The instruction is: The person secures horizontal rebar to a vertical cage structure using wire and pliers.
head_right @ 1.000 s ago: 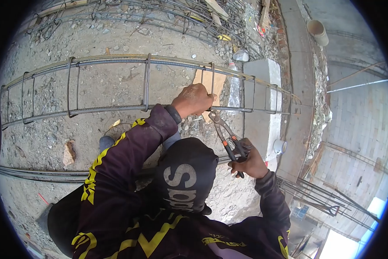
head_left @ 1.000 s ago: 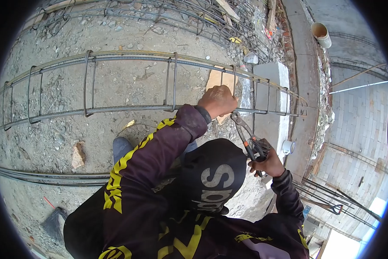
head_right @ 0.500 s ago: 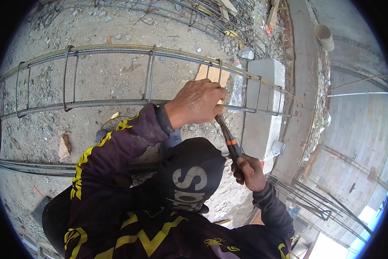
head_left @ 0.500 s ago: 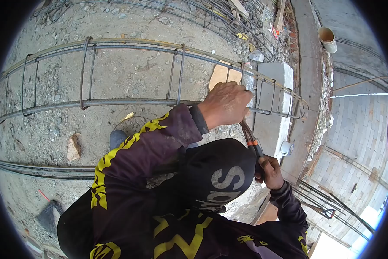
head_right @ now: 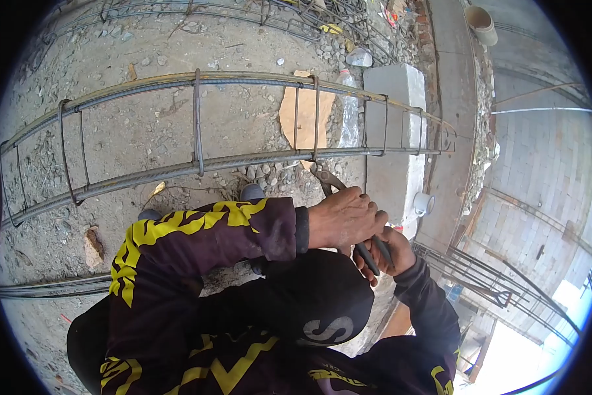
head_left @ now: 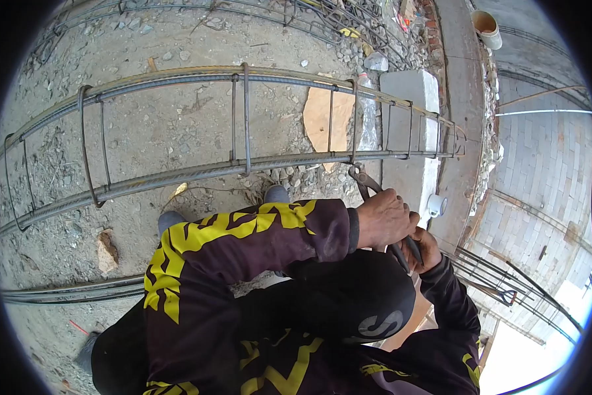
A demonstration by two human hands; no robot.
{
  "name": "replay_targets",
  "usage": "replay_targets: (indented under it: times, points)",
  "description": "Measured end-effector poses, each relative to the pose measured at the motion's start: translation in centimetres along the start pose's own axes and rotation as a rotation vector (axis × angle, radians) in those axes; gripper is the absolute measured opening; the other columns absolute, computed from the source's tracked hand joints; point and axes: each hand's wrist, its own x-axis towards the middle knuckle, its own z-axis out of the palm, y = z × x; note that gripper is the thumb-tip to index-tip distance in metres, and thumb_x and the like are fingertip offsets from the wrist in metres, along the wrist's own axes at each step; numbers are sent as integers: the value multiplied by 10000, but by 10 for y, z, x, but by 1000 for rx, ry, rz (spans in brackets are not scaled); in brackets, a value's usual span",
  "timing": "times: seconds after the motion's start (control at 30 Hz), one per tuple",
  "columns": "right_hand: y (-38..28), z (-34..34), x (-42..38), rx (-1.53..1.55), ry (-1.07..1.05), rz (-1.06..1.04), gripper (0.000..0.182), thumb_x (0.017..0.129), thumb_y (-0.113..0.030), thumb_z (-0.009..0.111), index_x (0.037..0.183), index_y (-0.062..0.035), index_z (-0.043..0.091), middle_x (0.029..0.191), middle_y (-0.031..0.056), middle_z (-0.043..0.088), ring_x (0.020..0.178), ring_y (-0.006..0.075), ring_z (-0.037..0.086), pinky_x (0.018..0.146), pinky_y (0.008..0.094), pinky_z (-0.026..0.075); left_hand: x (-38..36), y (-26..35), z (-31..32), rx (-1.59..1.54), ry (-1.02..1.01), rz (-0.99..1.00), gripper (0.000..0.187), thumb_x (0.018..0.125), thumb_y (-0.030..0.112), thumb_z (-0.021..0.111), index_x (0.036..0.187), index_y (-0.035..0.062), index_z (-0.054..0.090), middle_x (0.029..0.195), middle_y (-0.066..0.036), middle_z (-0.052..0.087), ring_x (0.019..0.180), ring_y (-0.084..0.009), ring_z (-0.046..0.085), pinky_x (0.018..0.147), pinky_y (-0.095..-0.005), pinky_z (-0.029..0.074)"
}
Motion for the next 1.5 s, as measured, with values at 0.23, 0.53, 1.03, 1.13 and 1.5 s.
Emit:
replay_targets:
  times: [0.23, 0.53, 1.03, 1.13, 1.5]
  points:
    - [-24, 17, -15, -116, 29, 24, 620, 978, -491, 412, 1108, 108, 505, 860, 290, 663, 627, 362, 700, 476, 398, 588, -6, -6, 10, 151, 307, 23, 255, 912, 260, 539, 1037, 40, 564, 768, -9, 608, 736, -174, 627, 673, -312, 419]
    - [-47, 118, -38, -1903, 810, -520, 453, 840, -231, 724, 1194, -29, 526, 893, 158, 576, 800, 374, 599, 699, 459, 463, 10, -22, 9, -227, 249, -28, 121, 860, 159, 562, 821, 44, 564, 686, -94, 618, 684, -249, 664, 628, -365, 506]
    - [-60, 73, -19, -800, 285, 217, 226, 824, -157, 758, 958, -5, 656, 762, 103, 595, 629, 241, 601, 612, 343, 478, -33, -33, 26, 111, 470, 66, 503, 998, 267, 424, 1483, 212, 304, 1053, -38, 537, 1011, -192, 574, 1141, -513, 308]
    - [-55, 48, -14, -216, 80, 412, 217, 801, -92, 744, 935, -30, 584, 705, 30, 561, 576, 130, 558, 501, 289, 444, -23, -37, 30, 58, 476, 105, 444, 980, 265, 476, 1414, 174, 440, 854, -8, 539, 797, -164, 597, 864, -366, 483]
    - [-30, 88, -15, -1768, 864, -333, 275, 801, -125, 702, 1015, -8, 574, 833, 184, 570, 738, 390, 589, 632, 476, 458, -2, -37, 3, -237, -12, -82, 487, 913, 280, 567, 1358, 88, 519, 853, -112, 671, 809, -258, 693, 742, -405, 554]
